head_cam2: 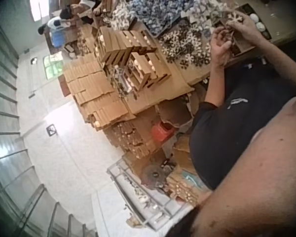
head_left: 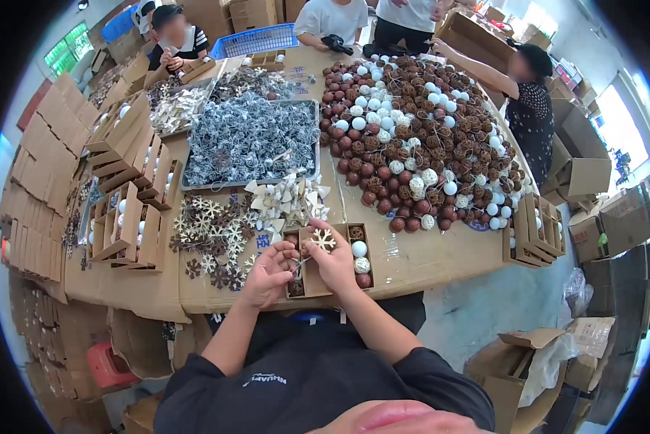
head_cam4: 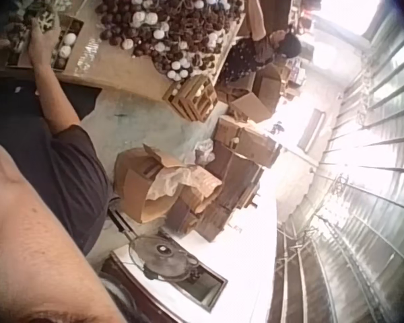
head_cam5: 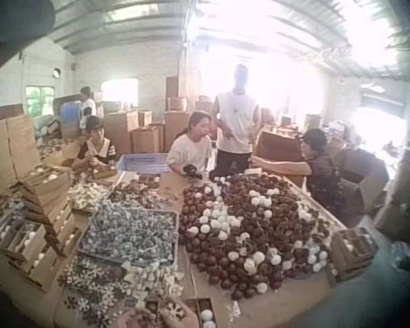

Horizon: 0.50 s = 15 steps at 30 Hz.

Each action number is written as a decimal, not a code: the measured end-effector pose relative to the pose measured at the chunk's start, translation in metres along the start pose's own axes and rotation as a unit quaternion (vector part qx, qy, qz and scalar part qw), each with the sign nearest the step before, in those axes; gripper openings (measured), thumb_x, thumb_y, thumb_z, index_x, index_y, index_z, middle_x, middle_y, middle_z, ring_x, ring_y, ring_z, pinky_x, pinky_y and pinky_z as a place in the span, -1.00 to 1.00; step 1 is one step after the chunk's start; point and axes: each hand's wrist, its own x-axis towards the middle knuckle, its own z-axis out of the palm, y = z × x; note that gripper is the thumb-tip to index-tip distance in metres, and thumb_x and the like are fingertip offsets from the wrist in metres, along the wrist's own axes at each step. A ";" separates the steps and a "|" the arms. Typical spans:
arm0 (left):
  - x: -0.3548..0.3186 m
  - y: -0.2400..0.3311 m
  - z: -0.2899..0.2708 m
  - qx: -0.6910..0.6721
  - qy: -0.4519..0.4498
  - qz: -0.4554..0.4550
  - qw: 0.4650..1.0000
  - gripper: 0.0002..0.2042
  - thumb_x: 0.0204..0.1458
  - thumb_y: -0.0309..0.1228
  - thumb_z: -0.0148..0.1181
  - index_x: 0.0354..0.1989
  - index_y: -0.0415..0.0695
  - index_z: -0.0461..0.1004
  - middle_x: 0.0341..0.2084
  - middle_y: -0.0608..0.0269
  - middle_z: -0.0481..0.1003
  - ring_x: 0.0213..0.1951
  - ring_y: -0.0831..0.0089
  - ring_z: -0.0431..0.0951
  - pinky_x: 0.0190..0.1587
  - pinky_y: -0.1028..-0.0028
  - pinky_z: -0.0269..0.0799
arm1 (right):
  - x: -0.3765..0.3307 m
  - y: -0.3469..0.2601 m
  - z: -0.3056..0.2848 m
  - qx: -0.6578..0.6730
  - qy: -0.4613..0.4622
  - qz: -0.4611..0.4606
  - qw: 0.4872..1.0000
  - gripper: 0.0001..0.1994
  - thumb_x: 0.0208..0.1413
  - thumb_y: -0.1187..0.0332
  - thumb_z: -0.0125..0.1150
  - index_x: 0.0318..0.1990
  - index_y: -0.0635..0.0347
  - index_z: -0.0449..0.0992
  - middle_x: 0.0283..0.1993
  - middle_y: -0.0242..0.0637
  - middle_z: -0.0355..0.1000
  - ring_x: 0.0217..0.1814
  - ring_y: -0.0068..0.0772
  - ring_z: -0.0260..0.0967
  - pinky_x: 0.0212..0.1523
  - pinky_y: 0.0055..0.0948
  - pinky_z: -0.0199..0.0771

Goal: Packing decorative items like pinecones and snowflakes into wooden storage boxes.

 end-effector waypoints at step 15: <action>0.006 -0.014 0.008 0.307 0.007 0.002 0.952 -0.48 -0.01 -0.64 0.13 0.19 -0.20 0.23 -0.11 0.27 0.37 -0.04 0.51 0.41 0.06 0.48 0.38 | -0.010 -0.012 0.000 0.063 0.032 -0.036 0.997 -0.78 0.34 0.62 -0.08 0.09 0.27 0.31 -0.08 -0.26 0.38 -0.23 -0.51 0.49 -0.18 -0.48 0.63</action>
